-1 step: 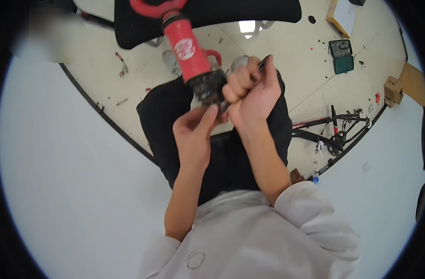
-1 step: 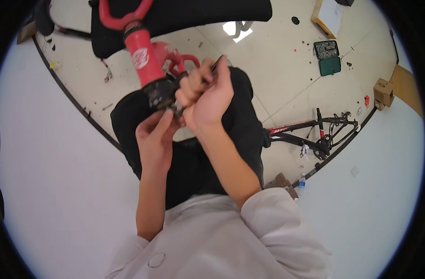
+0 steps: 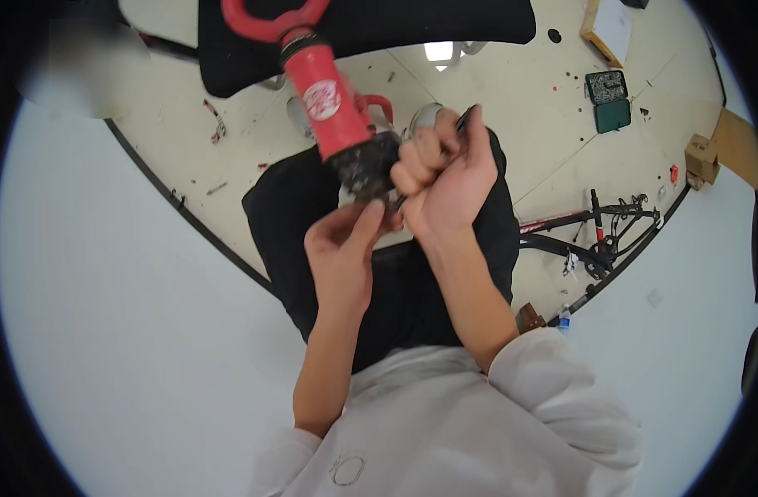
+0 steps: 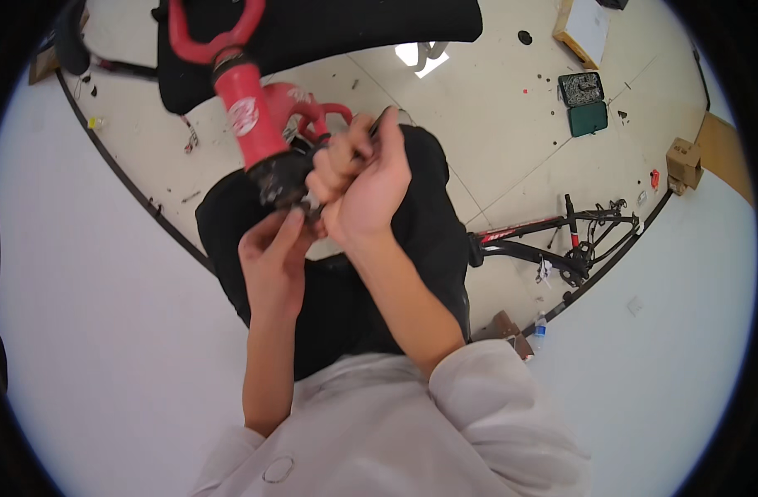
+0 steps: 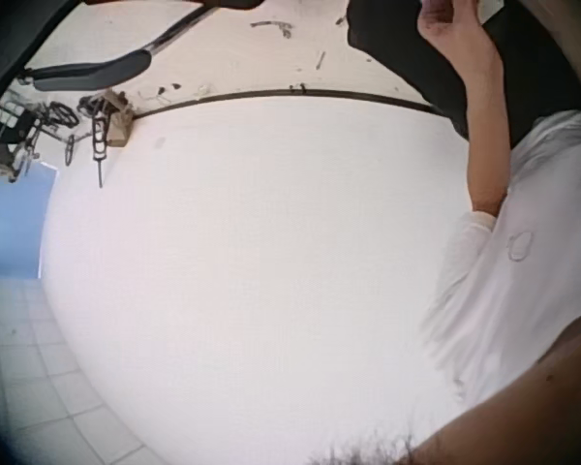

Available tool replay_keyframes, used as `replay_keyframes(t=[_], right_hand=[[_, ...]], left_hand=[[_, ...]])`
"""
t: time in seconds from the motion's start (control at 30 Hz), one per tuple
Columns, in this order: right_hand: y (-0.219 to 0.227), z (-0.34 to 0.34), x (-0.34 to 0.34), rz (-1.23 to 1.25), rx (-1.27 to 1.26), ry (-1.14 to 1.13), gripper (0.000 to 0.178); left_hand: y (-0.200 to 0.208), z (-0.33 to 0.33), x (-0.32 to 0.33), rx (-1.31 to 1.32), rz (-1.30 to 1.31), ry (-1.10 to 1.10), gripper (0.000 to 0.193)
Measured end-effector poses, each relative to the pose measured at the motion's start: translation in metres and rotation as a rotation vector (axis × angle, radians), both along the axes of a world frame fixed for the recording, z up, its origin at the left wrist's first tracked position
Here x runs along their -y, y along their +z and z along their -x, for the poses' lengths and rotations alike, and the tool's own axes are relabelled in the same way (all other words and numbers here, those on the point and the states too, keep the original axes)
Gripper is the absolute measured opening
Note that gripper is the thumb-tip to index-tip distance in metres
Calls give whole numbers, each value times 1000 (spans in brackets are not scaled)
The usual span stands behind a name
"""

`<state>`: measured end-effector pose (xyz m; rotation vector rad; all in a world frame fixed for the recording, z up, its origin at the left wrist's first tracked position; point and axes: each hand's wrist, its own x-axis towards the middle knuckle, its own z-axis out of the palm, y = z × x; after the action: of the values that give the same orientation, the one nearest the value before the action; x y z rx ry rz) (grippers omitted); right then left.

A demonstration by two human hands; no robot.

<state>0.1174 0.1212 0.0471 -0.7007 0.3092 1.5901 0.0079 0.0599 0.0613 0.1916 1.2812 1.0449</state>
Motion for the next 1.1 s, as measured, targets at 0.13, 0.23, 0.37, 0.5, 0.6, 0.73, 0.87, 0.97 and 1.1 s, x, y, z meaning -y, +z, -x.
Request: replay_keyframes(t=[0.13, 0.23, 0.37, 0.5, 0.6, 0.73, 0.87, 0.97, 1.1], right_hand=[[0, 0, 1, -41, -102, 85, 45], [-1, -2, -2, -77, -107, 161, 45], [-7, -5, -3, -38, -168, 200, 45], [-10, -8, 3, -56, -159, 187, 43], [-11, -5, 3, -81, -113, 211, 41], [-16, -4, 0, -70, -114, 223, 42], [-14, -4, -2, -99, -69, 251, 41], [-16, -4, -1, -126, -62, 250, 41], [-17, -5, 0, -150, -76, 239, 40]], left_hand=[[0, 3, 8, -18, 17, -46, 13], [9, 10, 13, -35, 7, -254, 11], [44, 22, 11, -186, -305, -605, 12], [80, 4, -7, 361, -627, -135, 19], [96, -6, -15, 754, -787, -43, 20], [105, -17, -7, 907, -813, 44, 21], [103, -27, -4, 950, -853, 108, 22], [103, -31, -3, 957, -882, 121, 22], [105, -36, -1, 994, -895, 121, 23]])
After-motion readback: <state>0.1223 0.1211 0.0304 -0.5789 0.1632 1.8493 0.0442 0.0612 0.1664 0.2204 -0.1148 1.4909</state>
